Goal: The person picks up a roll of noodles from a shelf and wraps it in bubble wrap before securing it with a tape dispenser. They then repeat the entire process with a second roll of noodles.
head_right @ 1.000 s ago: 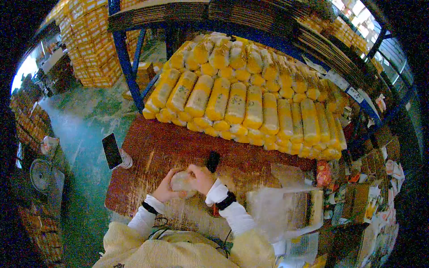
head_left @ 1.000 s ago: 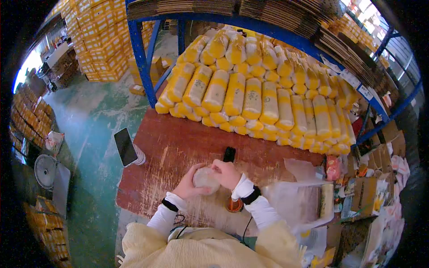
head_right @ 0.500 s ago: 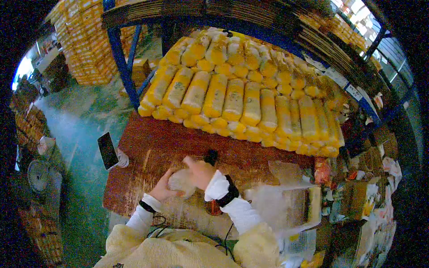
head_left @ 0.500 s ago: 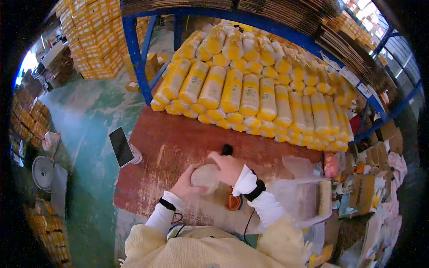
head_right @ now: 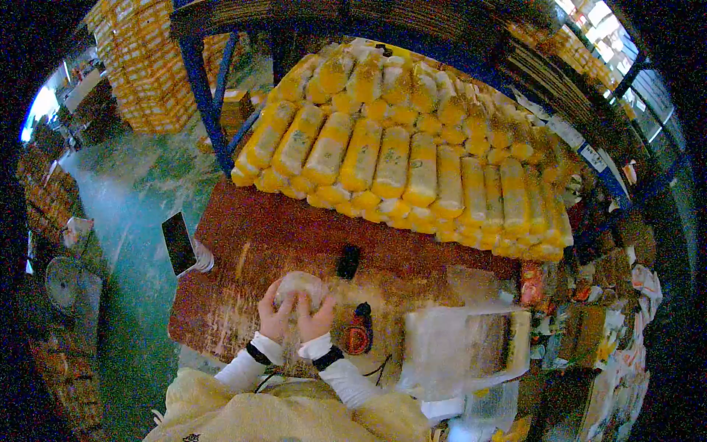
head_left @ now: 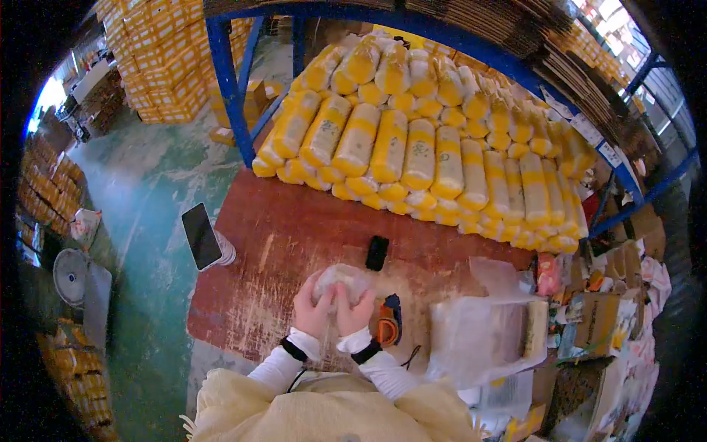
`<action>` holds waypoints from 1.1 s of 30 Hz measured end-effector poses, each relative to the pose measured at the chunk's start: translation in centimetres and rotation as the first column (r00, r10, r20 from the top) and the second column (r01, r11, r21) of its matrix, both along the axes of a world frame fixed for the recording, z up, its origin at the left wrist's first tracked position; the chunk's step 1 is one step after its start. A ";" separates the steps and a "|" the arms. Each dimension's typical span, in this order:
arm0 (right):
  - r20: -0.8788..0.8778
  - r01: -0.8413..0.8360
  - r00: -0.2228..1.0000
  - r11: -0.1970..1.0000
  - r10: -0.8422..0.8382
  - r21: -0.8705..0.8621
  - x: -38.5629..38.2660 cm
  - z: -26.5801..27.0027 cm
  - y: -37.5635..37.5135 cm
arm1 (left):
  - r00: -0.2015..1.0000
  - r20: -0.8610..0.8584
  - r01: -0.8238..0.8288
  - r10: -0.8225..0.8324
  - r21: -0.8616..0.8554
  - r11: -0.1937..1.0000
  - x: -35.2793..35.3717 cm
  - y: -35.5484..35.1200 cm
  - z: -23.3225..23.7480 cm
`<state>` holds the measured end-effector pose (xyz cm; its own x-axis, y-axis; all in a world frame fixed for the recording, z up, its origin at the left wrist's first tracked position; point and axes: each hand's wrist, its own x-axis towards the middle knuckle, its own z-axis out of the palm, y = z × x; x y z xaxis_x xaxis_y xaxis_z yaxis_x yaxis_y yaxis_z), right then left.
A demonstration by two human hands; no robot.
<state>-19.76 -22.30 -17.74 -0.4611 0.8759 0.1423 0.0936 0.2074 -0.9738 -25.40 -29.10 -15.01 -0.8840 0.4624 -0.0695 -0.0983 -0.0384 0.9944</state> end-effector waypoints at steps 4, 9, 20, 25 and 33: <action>0.169 -0.278 0.958 0.893 0.231 0.355 1.2 -0.3 0.3 | 0.983 -0.149 -0.115 0.109 -0.037 0.993 0.3 -0.3 2.2; -0.222 -0.563 0.822 0.807 0.524 -0.177 0.5 0.8 3.4 | 0.979 -0.160 -0.131 0.125 -0.030 0.991 0.0 -0.8 0.8; 0.019 -0.775 0.632 0.632 0.775 0.029 -1.0 0.7 6.0 | 0.921 -0.055 0.386 -0.385 0.239 0.891 -2.8 -2.5 0.6; 0.113 -0.630 0.774 0.741 0.623 0.233 0.1 2.5 3.9 | 0.710 -0.518 0.411 -0.478 -0.246 0.878 -3.0 -3.5 1.7; -0.039 -0.433 0.901 0.894 0.432 -0.111 8.4 -0.4 5.3 | 0.428 -0.836 0.157 -0.345 -0.307 0.939 -1.7 -2.9 -0.3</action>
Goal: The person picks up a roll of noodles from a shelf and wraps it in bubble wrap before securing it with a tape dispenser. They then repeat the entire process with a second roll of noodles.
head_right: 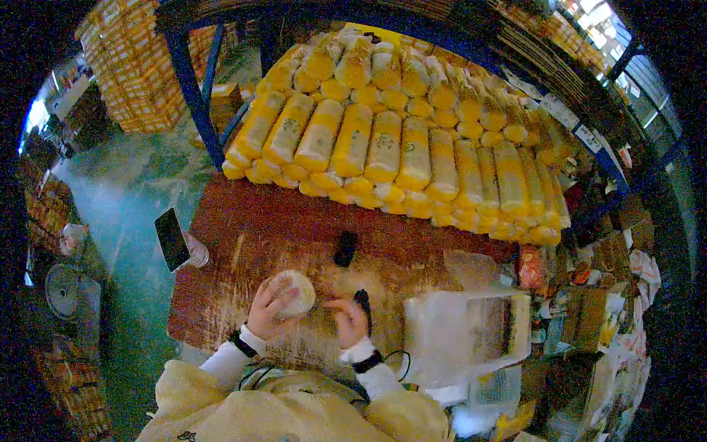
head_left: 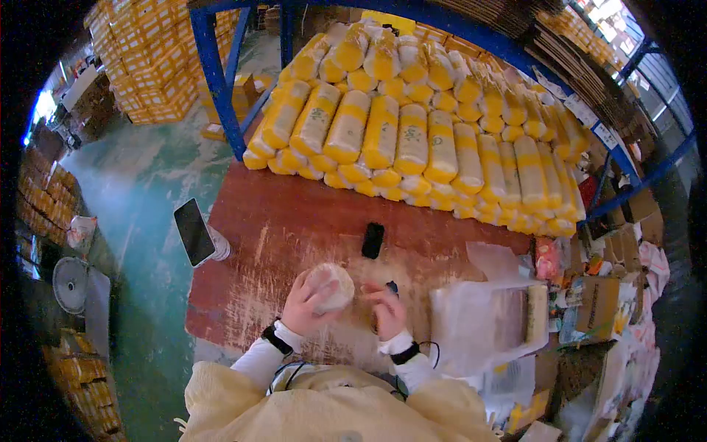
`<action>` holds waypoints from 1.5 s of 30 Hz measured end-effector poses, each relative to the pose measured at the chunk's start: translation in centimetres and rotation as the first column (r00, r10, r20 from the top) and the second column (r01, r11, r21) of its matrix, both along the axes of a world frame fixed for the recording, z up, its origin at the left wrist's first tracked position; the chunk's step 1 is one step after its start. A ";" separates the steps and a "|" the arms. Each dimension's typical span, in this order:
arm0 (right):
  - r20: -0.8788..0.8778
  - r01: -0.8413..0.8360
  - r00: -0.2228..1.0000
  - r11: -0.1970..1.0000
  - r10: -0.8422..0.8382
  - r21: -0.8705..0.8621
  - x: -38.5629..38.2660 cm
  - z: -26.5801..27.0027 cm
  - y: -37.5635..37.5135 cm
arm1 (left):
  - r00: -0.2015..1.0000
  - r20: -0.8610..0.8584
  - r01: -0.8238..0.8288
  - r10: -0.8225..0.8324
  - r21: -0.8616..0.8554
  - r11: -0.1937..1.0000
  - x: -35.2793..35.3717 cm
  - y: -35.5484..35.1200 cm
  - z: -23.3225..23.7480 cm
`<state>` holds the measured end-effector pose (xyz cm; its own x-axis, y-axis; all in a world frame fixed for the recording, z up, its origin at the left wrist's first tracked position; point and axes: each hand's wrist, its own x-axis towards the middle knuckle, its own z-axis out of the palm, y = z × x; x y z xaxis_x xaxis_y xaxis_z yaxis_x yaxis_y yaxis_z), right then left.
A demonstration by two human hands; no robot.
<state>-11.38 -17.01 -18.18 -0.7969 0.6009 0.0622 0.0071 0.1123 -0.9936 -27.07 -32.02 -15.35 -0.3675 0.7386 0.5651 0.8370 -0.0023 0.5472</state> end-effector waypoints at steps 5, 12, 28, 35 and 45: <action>0.542 -0.001 0.684 0.742 -0.488 0.671 5.5 -6.9 2.7 | 0.963 0.035 -0.268 0.267 0.007 0.963 3.3 1.3 0.1; 0.810 -0.046 0.501 0.925 -0.305 0.377 4.7 -9.2 4.7 | 0.930 -0.003 -0.368 0.368 0.014 0.930 3.0 0.9 0.1; 0.353 -0.077 0.883 0.645 -0.310 0.760 -2.6 13.8 -5.1 | 0.652 0.758 -0.282 -0.023 0.270 0.921 3.2 1.8 -0.7; 0.467 -0.220 0.829 0.588 -0.309 0.779 -0.7 10.5 -6.1 | 0.896 0.444 -0.125 0.014 0.220 0.967 2.5 0.5 -1.1; 0.503 -0.251 0.806 0.588 -0.313 0.769 0.4 8.1 -7.6 | 0.399 0.916 -0.033 0.047 -0.037 0.999 -2.3 3.4 1.3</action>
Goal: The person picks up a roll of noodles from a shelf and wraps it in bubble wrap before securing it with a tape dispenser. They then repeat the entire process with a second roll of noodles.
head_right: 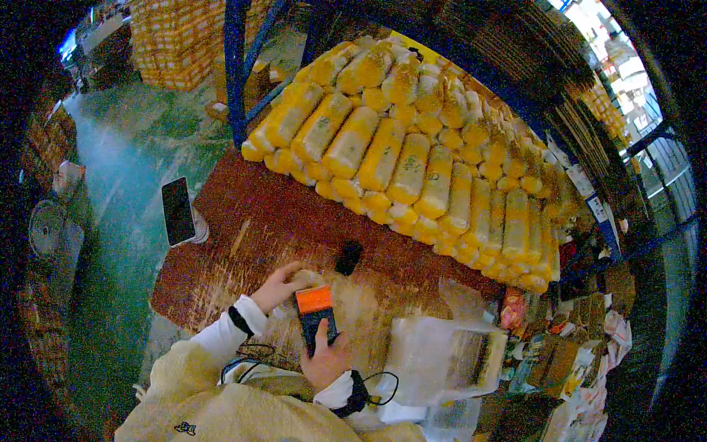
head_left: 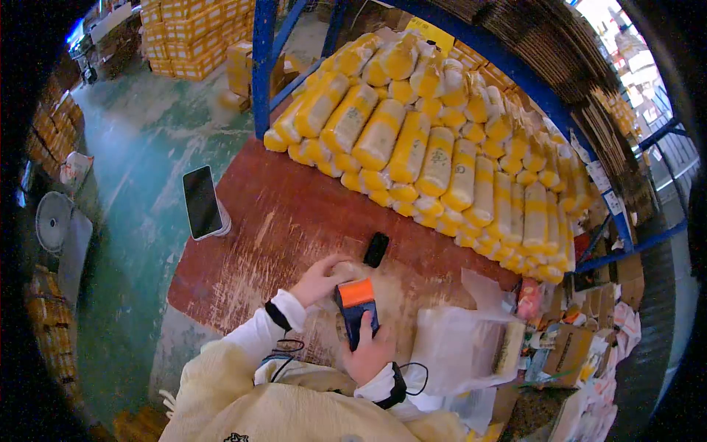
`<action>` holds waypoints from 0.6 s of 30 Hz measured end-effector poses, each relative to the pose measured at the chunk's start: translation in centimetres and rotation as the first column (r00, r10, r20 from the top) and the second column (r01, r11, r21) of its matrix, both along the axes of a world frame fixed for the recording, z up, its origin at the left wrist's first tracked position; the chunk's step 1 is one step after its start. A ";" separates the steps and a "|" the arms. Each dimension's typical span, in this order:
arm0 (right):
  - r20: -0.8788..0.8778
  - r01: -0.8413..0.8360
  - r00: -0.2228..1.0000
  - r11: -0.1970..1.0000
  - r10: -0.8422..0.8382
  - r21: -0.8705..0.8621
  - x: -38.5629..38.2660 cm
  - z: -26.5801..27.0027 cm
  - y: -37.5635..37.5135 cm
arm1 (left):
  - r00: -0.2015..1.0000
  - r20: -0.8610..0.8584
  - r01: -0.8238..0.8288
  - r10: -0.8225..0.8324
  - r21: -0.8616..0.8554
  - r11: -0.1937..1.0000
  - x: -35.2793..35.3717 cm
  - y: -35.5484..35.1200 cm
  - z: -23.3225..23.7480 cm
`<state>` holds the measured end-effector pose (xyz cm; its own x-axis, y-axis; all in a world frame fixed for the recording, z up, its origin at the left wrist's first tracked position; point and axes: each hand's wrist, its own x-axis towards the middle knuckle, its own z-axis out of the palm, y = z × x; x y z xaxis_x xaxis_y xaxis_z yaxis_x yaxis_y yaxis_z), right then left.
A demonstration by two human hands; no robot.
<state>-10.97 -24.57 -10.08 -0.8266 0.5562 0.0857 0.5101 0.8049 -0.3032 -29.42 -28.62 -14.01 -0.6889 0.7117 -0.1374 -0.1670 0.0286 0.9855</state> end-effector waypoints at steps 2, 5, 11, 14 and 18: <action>0.030 0.039 0.999 0.999 -0.038 -0.010 -0.2 0.5 -0.3 | 0.983 -0.049 0.175 -0.179 -0.075 0.982 -0.9 0.8 -0.4; -0.060 0.021 0.998 1.000 -0.020 0.018 0.1 -0.7 0.0 | 0.925 -0.169 0.309 -0.340 -0.186 0.933 -1.8 0.7 0.5; -0.156 -0.026 0.987 1.000 0.028 0.016 0.5 0.7 -0.7 | 0.852 -0.406 0.220 -0.330 -0.295 0.930 -3.1 0.7 0.7; -0.050 0.008 0.999 0.996 -0.013 -0.086 2.4 -0.4 -1.9 | 0.890 -0.364 0.192 -0.273 -0.244 0.951 -4.1 0.9 0.7; -0.160 -0.039 0.987 0.990 0.017 -0.134 0.7 -1.3 -1.3 | 0.777 -0.498 0.395 -0.386 -0.093 0.914 -5.6 2.2 0.1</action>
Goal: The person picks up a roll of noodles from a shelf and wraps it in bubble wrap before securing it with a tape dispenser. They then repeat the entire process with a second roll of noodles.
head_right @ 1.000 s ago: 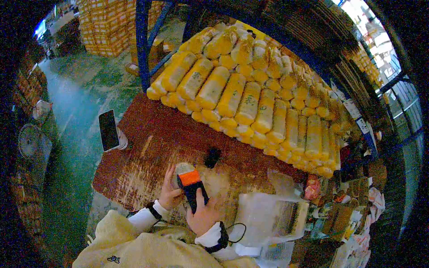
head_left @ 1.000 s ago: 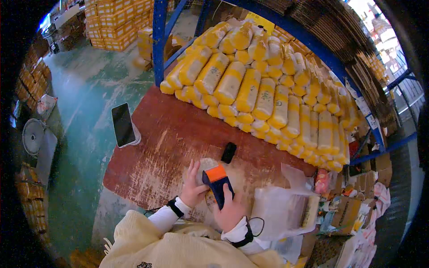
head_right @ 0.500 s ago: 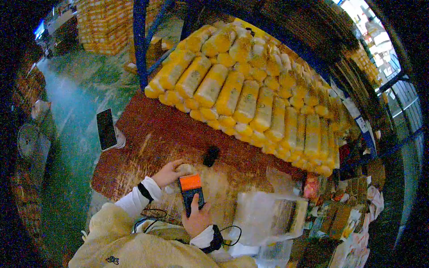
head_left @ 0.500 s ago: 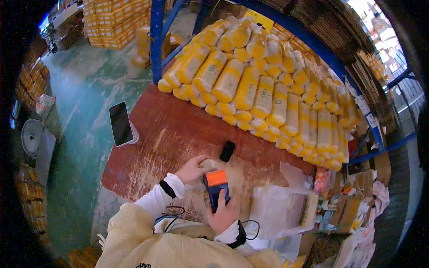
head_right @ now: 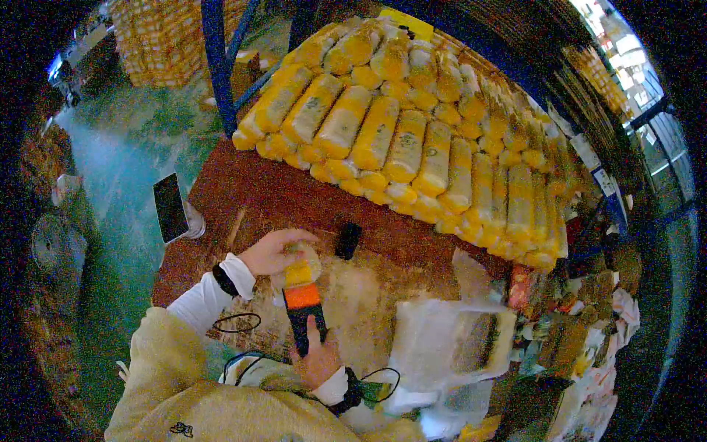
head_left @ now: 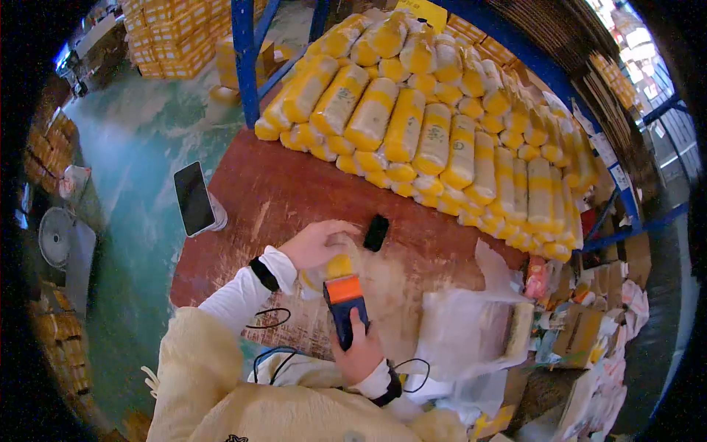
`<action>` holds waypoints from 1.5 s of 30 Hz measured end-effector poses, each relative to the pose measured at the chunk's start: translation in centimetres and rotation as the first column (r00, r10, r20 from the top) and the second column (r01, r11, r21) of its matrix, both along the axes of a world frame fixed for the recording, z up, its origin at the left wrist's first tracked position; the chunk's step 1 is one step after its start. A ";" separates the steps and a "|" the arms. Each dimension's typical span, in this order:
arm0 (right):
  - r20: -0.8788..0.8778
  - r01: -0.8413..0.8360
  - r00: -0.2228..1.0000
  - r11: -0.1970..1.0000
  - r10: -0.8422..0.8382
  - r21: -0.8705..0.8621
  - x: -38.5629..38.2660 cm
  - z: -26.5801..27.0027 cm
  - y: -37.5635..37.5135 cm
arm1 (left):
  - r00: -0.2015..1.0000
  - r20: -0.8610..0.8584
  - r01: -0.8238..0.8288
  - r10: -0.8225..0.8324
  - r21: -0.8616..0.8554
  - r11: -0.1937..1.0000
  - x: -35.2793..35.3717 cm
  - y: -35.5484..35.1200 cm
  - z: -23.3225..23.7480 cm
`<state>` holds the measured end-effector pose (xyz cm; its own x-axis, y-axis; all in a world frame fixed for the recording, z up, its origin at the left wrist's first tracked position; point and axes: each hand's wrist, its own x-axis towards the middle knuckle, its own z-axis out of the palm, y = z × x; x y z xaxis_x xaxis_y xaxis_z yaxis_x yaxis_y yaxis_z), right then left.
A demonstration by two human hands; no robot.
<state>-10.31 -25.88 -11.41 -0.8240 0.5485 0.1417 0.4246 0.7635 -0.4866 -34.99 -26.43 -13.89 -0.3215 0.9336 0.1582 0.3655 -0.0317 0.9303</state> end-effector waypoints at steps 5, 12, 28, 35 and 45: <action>0.129 0.037 0.991 0.994 -0.024 -0.100 -3.3 1.4 1.0 | 0.823 -0.554 -0.021 -0.124 -0.249 0.968 -0.8 1.3 2.5; 0.125 0.089 0.989 0.987 -0.073 -0.132 -8.6 -0.1 0.9 | 0.950 -0.312 -0.088 -0.024 -0.340 0.936 -7.8 3.7 -0.7; 0.346 0.146 0.938 0.939 -0.031 -0.311 -13.2 -5.5 3.3 | 0.865 -0.425 -0.035 -0.267 -0.582 0.812 -6.5 3.7 -10.1; 0.512 0.175 0.859 0.932 0.013 -0.318 -4.9 -3.4 -1.0 | 0.880 -0.459 -0.096 -0.124 -0.427 0.899 -6.3 2.7 -12.9; 0.410 0.177 0.910 0.949 -0.057 -0.260 0.2 -6.3 -3.6 | 0.460 -0.749 0.400 -0.477 -0.304 0.864 -1.8 0.7 -13.2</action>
